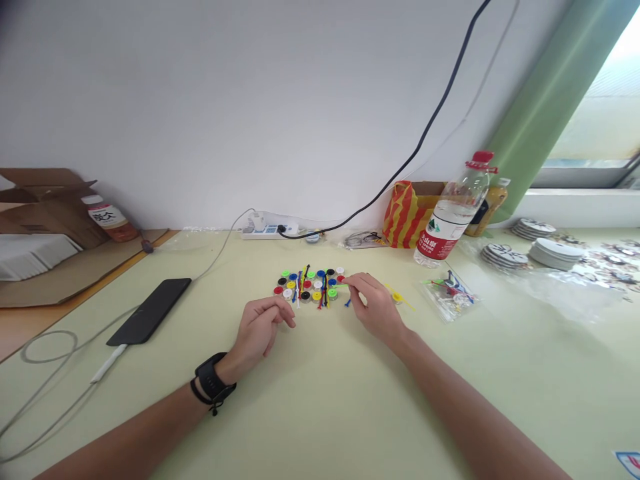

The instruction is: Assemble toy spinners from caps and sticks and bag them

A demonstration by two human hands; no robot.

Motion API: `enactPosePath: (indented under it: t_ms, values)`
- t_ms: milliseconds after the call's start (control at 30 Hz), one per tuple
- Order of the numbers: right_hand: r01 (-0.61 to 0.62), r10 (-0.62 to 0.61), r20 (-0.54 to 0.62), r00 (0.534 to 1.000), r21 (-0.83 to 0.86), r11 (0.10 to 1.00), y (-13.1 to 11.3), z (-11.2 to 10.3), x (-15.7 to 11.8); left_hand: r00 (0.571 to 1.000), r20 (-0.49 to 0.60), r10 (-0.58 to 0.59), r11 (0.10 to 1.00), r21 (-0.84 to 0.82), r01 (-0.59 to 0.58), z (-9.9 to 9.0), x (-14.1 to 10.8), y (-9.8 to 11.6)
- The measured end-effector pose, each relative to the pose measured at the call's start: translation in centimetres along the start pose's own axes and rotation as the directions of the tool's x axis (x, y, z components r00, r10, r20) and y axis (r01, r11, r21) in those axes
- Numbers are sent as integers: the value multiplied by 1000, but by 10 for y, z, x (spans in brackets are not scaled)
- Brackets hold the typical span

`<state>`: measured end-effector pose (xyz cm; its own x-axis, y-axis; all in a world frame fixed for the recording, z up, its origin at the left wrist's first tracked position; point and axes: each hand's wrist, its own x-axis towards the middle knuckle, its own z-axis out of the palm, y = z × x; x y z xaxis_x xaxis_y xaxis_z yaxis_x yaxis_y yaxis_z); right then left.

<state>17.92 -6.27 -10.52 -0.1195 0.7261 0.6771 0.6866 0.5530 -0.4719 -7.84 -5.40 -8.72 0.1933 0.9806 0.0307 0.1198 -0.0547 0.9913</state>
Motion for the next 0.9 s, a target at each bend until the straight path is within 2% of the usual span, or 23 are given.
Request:
enactPosePath:
  t_ms: [300, 567, 700, 900]
  values:
    - [61, -61, 13, 998, 1, 998, 11, 7, -4, 979, 103, 175, 985, -22, -173, 7, 5, -14]
    - [112, -112, 18, 994, -16, 994, 17, 10, -5, 940, 154, 304, 930, 164, -328, 9, 8, -15]
    - [136, -134, 59, 989, -35, 990, 18, 10, -5, 941, 178, 288, 937, 151, -315, 8, 7, -16]
    - [123, -117, 76, 990, -74, 990, 14, 0, -2, 951, 268, 155, 985, 34, -170, 8, 4, -4]
